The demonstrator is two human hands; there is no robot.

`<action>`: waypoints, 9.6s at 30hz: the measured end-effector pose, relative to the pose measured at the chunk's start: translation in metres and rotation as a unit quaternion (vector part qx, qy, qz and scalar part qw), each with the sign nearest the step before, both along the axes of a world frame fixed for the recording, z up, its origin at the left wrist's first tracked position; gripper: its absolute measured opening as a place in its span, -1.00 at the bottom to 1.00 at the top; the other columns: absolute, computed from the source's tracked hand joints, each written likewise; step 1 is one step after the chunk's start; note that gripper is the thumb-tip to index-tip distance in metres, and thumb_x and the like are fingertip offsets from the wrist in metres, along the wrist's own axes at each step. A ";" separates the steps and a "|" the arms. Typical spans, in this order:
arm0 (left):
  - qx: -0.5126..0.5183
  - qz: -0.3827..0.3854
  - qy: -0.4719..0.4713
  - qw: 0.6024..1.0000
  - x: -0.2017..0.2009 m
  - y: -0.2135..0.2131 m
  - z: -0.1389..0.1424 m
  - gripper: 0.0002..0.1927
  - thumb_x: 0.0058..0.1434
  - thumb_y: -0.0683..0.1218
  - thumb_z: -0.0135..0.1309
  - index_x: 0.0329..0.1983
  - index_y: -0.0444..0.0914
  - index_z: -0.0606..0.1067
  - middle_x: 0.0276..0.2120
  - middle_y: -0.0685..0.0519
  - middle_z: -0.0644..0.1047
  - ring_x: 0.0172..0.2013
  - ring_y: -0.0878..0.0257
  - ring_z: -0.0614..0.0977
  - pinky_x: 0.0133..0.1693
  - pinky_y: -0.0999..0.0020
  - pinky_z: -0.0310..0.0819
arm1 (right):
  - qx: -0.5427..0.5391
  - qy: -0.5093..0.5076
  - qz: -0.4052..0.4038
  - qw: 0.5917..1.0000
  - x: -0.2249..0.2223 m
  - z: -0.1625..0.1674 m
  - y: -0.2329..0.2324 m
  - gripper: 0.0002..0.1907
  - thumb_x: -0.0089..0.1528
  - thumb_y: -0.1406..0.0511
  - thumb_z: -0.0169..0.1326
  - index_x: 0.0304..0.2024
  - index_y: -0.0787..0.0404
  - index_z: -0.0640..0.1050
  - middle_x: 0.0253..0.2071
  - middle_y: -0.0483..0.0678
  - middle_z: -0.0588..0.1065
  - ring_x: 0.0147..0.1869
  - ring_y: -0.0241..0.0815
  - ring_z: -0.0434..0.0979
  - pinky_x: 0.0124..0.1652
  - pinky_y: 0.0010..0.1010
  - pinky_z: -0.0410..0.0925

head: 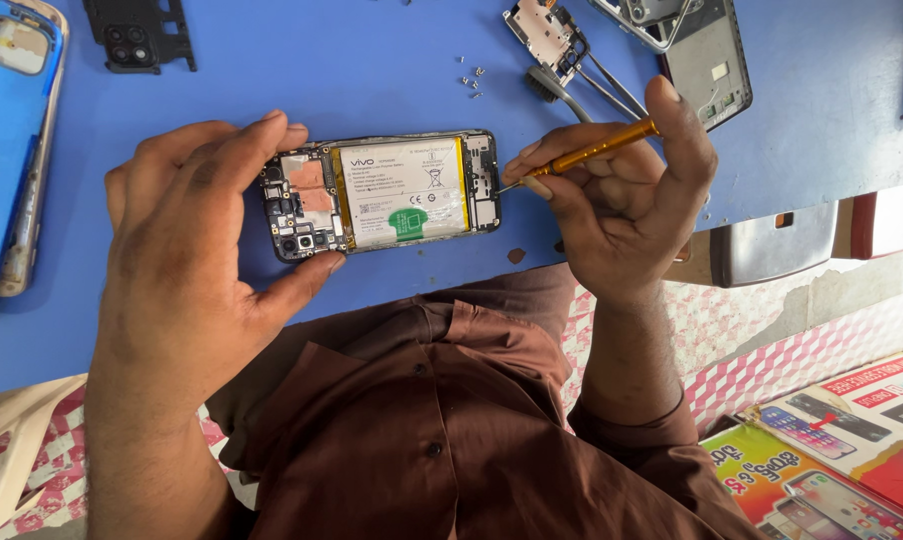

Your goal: The person uses a screwdriver to repeatedly loosen and tighten screws on the internal frame of a disassembled smartphone. The person holds the phone steady with one hand while manipulating the screwdriver with the other.

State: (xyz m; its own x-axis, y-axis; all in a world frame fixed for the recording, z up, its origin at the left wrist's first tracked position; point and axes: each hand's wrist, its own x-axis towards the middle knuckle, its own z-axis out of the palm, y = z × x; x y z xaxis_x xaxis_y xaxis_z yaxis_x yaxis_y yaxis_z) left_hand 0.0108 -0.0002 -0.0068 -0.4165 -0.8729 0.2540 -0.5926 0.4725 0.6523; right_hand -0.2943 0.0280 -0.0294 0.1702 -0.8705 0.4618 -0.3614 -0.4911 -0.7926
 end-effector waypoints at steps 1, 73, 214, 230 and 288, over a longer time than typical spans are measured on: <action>0.000 -0.001 0.002 1.000 0.000 0.000 0.000 -0.04 -0.16 -0.07 0.54 0.30 -0.31 0.32 0.14 0.02 0.56 0.16 0.01 0.46 0.15 0.03 0.23 | -0.004 0.001 0.006 1.000 0.000 0.000 0.000 -0.13 0.45 0.70 -0.07 0.55 -0.07 -0.10 -0.07 0.32 0.48 -0.10 0.08 0.68 -0.01 -0.18 0.68; -0.016 0.001 -0.002 1.000 -0.001 0.000 -0.001 -0.07 -0.11 -0.03 0.52 0.31 -0.30 0.34 0.06 -0.05 0.56 0.16 0.00 0.46 0.14 0.02 0.22 | -0.025 -0.051 -0.067 0.996 -0.008 -0.016 0.008 -0.14 0.51 0.66 0.03 0.51 -0.07 -0.14 -0.09 0.31 0.53 -0.15 0.04 0.69 -0.03 -0.13 0.72; -0.127 -0.093 -0.059 0.986 -0.064 0.007 -0.007 -0.66 0.29 -0.10 0.30 0.10 -0.25 0.56 0.05 0.18 0.50 0.14 0.27 0.44 0.24 0.10 0.15 | 0.107 -0.159 -0.188 0.963 0.023 0.015 0.009 -0.28 0.46 0.57 0.14 0.29 0.55 -0.15 -0.13 0.20 0.60 -0.21 -0.05 0.77 -0.16 -0.40 0.70; -0.179 -0.038 -0.124 0.975 -0.061 -0.006 -0.009 -0.90 0.37 -0.12 0.20 -0.18 -0.20 0.50 -0.07 0.24 0.51 0.00 0.29 0.44 0.23 0.21 0.08 | 0.161 -0.287 -0.308 0.893 0.035 0.023 0.007 0.02 0.27 0.57 0.17 0.38 0.45 -0.36 -0.29 0.25 0.60 -0.33 0.02 0.74 -0.30 -0.29 0.70; 0.008 -0.042 -0.071 0.997 0.013 0.008 0.006 -0.09 0.06 -0.09 0.54 0.38 -0.37 0.29 0.23 0.00 0.52 0.25 -0.01 0.41 0.26 0.19 0.34 | -0.045 0.004 -0.135 0.990 0.003 -0.028 0.051 0.05 0.46 0.53 0.25 0.57 -0.21 -0.22 -0.23 0.22 0.59 -0.29 0.01 0.67 -0.22 -0.22 0.63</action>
